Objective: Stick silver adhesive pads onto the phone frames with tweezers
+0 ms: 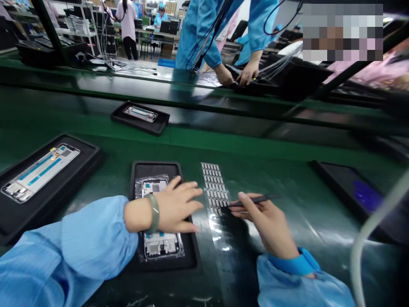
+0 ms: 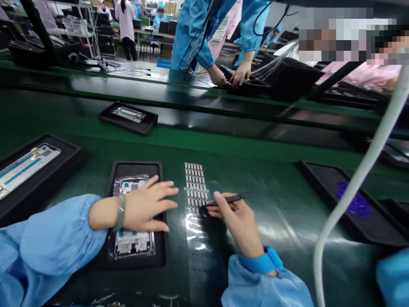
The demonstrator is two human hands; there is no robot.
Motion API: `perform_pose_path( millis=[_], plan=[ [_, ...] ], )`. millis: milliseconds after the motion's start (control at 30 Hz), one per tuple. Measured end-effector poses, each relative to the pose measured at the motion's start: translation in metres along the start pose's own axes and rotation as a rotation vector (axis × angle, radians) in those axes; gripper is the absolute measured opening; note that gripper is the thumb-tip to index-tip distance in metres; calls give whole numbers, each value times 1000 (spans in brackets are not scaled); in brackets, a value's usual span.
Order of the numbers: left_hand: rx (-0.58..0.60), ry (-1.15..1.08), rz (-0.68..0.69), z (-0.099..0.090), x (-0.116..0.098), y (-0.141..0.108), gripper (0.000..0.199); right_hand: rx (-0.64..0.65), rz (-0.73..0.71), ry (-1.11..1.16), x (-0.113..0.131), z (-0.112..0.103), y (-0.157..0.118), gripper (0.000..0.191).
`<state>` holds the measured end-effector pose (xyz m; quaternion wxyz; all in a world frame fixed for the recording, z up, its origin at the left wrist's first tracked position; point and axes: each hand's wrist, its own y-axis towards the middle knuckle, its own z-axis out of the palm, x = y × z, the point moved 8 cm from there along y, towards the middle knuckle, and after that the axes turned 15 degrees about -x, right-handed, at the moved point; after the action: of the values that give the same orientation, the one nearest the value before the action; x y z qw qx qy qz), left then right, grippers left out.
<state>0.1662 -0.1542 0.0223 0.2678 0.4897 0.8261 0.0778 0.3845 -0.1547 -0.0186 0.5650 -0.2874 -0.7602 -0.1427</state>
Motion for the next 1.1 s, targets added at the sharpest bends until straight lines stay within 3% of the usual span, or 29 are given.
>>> perform_pose_path(
  millis=[133,267,467,600,667,767,833,967,1100],
  plan=[
    [71,-14,109,37,-30,21,57,4,30,-68,-12,4,-5,38],
    [137,41,76,58,-31,26,56,53,47,-74,-19,10,-2,41],
    [147,22,47,58,-28,25,49,100,137,43,-16,13,3,40],
    [31,-95,36,38,-25,25,48,146,151,211,13,21,0,35],
    [-92,-241,-111,16,-13,23,43,152,101,279,35,31,-7,33],
    [-281,-581,-500,-12,19,10,31,218,33,344,64,61,-24,31],
    [-363,-777,-675,-23,32,-4,25,272,-13,357,79,84,-37,31],
    [-430,-913,-851,-35,45,-29,18,347,-151,340,99,121,-57,29],
    [-393,-923,-1007,-34,57,-49,19,379,-407,235,111,136,-70,21]
  ],
)
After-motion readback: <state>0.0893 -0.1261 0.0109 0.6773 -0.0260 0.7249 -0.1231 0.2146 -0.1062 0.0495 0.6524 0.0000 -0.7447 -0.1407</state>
